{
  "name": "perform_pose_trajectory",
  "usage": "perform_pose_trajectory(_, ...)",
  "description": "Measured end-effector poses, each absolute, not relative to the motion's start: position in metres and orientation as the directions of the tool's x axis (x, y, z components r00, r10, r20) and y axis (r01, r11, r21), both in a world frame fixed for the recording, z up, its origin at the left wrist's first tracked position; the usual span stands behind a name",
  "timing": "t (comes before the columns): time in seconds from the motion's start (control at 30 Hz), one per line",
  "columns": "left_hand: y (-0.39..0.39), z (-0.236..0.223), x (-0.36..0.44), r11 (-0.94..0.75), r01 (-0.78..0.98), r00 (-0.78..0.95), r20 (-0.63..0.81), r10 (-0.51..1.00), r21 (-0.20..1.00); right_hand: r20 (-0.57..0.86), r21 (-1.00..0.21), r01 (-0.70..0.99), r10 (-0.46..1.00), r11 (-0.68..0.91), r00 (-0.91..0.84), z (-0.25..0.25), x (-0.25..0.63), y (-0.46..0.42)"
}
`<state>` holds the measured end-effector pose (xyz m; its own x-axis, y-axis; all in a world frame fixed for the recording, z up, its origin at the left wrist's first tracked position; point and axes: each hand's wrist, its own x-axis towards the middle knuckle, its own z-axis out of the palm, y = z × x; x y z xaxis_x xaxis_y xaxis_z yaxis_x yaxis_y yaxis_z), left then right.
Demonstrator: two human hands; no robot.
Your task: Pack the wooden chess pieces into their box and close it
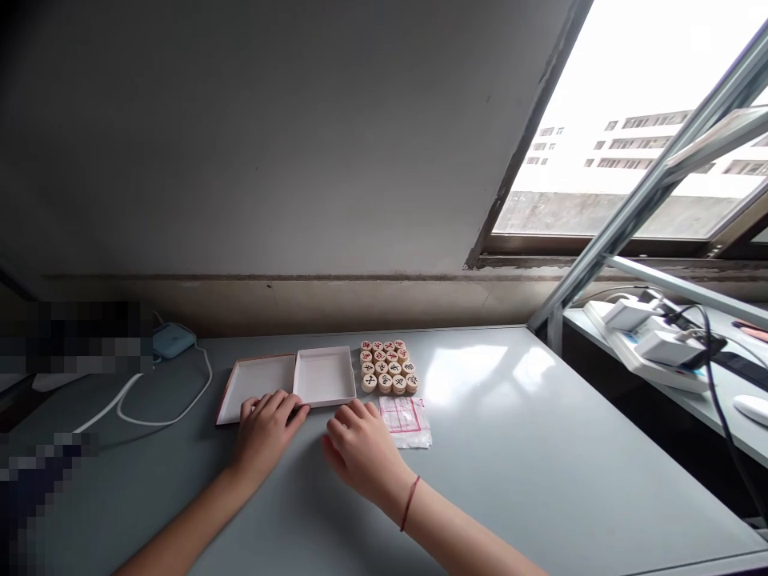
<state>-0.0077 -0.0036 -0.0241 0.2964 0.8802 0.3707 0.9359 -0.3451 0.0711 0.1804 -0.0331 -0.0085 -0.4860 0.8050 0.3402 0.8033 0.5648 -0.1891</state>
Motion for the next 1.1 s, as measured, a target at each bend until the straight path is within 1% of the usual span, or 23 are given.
perform_pose_trajectory(0.07,-0.001,-0.023,-0.006,-0.344,0.937,0.300,0.375,0.877,0.056,0.322,-0.173,0.784,0.786,0.596,-0.527,-0.015,0.171,-0.028)
perform_pose_trajectory(0.13,-0.002,-0.021,-0.006,-0.339,0.941,0.300,0.399,0.866,0.027,0.328,-0.182,0.770,0.776,0.611,-0.539,-0.023,0.166,-0.025)
perform_pose_trajectory(0.23,-0.009,-0.016,-0.008,-0.352,0.936,0.307,0.502,0.809,-0.005,0.346,-0.254,0.755,0.786,0.604,-0.512,-0.032,0.166,-0.021)
perform_pose_trajectory(0.3,-0.017,-0.016,-0.007,-0.449,0.893,0.379,0.549,0.745,-0.006,0.343,-0.307,0.741,0.795,0.598,-0.500,-0.034,0.169,-0.021)
perform_pose_trajectory(0.33,-0.021,-0.018,-0.006,-0.520,0.854,0.433,0.544,0.719,0.007,0.331,-0.326,0.736,0.801,0.593,-0.499,-0.035,0.170,-0.020)
perform_pose_trajectory(0.4,-0.027,-0.025,-0.001,-0.607,0.791,0.490,0.522,0.699,0.070,0.294,-0.344,0.737,0.812,0.582,-0.505,-0.034,0.172,-0.020)
perform_pose_trajectory(0.5,-0.030,-0.035,0.006,-0.643,0.754,0.535,0.442,0.720,0.133,0.233,-0.322,0.760,0.826,0.564,-0.514,-0.033,0.173,-0.021)
perform_pose_trajectory(0.6,-0.026,-0.035,0.011,-0.575,0.794,0.520,0.268,0.811,0.199,0.171,-0.266,0.801,0.844,0.537,-0.509,-0.033,0.172,-0.019)
perform_pose_trajectory(0.67,-0.021,-0.030,0.013,-0.478,0.846,0.459,0.132,0.878,0.238,0.113,-0.231,0.830,0.862,0.507,-0.494,-0.031,0.170,-0.017)
perform_pose_trajectory(0.7,-0.018,-0.028,0.014,-0.441,0.863,0.432,0.095,0.897,0.247,0.081,-0.219,0.845,0.872,0.487,-0.482,-0.030,0.170,-0.016)
perform_pose_trajectory(0.77,-0.013,-0.025,0.016,-0.398,0.881,0.396,0.063,0.916,0.256,0.019,-0.201,0.873,0.893,0.444,-0.450,-0.025,0.168,-0.014)
perform_pose_trajectory(0.93,-0.009,-0.027,0.016,-0.377,0.884,0.379,0.050,0.924,0.278,-0.081,-0.167,0.918,0.923,0.360,-0.376,-0.011,0.159,-0.012)
perform_pose_trajectory(1.0,-0.009,-0.027,0.014,-0.382,0.879,0.384,0.051,0.922,0.286,-0.089,-0.167,0.929,0.934,0.329,-0.347,-0.008,0.157,-0.012)
perform_pose_trajectory(1.1,-0.009,-0.026,0.010,-0.406,0.856,0.414,0.046,0.909,0.320,-0.059,-0.179,0.930,0.940,0.321,-0.336,-0.010,0.157,-0.013)
